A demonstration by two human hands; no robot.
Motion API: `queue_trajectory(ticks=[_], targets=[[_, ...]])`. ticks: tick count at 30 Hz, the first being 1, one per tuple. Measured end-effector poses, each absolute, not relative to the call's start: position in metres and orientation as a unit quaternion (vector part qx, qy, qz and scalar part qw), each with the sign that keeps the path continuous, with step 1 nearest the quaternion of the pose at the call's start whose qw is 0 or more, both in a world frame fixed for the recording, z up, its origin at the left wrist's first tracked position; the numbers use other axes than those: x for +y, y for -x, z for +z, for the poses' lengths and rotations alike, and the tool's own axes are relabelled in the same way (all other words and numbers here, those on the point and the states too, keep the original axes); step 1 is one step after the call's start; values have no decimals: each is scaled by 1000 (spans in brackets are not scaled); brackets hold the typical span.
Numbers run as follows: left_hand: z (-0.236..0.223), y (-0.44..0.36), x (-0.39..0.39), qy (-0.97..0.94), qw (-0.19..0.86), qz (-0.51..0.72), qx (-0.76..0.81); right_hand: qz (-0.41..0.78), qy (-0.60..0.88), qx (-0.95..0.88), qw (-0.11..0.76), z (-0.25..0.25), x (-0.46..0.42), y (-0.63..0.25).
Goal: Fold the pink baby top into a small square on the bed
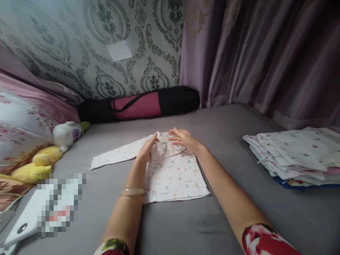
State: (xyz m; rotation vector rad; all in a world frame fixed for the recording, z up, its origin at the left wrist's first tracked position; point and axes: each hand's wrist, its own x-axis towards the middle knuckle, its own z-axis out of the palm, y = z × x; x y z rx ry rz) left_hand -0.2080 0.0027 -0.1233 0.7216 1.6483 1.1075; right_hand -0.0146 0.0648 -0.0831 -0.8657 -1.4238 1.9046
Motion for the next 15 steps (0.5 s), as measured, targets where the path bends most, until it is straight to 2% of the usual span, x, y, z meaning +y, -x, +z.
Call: queue_trajectory(ticks=[4, 7, 11, 15], targets=[[-125, 208, 1, -361, 451, 444, 685, 664, 423, -465, 405, -79, 93, -17], [-127, 207, 0, -426, 424, 461, 652, 608, 497, -435, 440, -87, 107, -32], [-123, 209, 3, -468, 360, 518, 619, 507, 563, -506, 411, -110, 115, -31], [-124, 214, 4, -449, 329, 518, 649, 322, 576, -680, 319, -129, 111, -20]])
